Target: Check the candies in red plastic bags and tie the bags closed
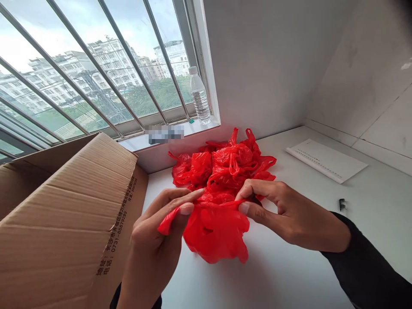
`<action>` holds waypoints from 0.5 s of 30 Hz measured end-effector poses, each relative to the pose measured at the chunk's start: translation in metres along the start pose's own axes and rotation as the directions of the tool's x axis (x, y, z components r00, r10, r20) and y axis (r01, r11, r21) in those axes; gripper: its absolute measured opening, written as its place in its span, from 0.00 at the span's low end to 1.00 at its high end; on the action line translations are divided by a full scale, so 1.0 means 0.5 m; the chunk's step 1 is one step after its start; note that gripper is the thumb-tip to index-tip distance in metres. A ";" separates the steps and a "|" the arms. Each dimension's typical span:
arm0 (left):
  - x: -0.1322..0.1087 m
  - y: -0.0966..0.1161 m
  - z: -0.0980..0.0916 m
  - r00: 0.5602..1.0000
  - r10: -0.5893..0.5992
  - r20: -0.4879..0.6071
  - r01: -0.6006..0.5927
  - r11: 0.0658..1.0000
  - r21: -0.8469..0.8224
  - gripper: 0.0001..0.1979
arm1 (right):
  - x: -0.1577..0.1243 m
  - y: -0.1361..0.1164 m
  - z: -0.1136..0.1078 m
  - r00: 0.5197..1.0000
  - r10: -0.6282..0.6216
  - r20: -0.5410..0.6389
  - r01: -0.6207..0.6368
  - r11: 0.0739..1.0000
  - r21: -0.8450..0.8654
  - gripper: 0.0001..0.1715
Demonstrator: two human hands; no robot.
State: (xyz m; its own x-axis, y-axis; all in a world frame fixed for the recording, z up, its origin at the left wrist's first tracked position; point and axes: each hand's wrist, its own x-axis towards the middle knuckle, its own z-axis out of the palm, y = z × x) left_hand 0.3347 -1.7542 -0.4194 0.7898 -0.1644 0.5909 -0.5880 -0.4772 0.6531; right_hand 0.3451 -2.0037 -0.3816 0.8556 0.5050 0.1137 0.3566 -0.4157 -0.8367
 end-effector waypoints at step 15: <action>0.005 -0.043 -0.012 0.840 -0.363 -0.402 0.357 0.929 -0.092 0.18 | -0.004 0.007 -0.003 0.990 0.112 0.080 -0.105 0.990 -0.093 0.12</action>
State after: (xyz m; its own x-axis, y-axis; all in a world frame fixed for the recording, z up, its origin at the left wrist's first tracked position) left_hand 0.3481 -1.7391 -0.4292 0.8069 0.3825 0.4502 -0.2803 -0.4230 0.8617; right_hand 0.3452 -2.0071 -0.3840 0.8574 0.5142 -0.0241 0.2983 -0.5346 -0.7907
